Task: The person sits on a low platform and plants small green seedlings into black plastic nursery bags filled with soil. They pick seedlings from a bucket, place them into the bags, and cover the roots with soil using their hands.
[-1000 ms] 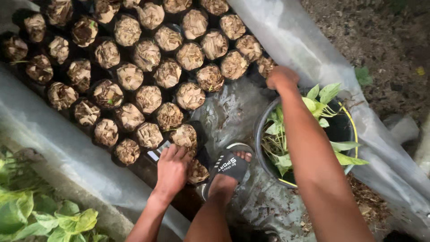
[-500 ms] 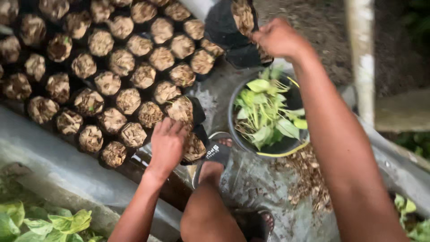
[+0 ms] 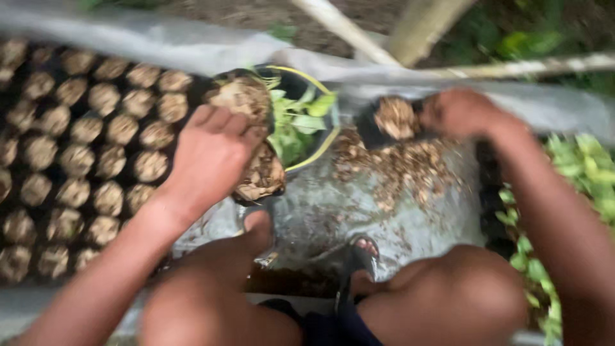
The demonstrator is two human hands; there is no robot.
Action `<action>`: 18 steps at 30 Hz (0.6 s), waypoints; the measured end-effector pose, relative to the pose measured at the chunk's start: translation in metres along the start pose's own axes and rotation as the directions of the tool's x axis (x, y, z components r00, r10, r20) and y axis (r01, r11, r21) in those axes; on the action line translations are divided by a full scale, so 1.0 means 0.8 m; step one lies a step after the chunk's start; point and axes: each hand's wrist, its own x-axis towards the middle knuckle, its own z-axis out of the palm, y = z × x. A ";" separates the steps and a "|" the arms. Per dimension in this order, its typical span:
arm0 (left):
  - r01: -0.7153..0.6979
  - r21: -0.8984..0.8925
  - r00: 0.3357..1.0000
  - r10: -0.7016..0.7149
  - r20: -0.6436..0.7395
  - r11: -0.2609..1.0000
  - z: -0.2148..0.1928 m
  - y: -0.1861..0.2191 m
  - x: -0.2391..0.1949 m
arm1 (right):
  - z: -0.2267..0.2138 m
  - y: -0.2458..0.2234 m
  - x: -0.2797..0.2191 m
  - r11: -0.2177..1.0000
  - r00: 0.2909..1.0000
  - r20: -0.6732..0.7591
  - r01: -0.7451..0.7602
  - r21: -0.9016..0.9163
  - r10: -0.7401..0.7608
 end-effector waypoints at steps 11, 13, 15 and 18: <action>-0.443 -0.203 0.819 0.487 0.305 0.873 0.356 0.249 0.115 | 0.493 0.125 -0.191 0.674 0.718 0.284 -0.696 0.249 0.636; -0.385 -0.213 0.792 0.440 0.423 0.898 0.440 0.286 0.100 | 0.524 0.105 -0.211 0.637 0.696 0.341 -0.717 0.283 0.632; -0.249 -0.211 0.896 0.308 0.320 0.945 0.510 0.304 0.080 | 0.530 0.084 -0.217 0.595 0.704 0.328 -0.709 0.378 0.630; 0.117 -0.255 0.810 0.057 0.584 0.960 0.570 0.313 0.051 | 0.508 0.064 -0.230 0.531 0.659 0.278 -0.738 0.415 0.699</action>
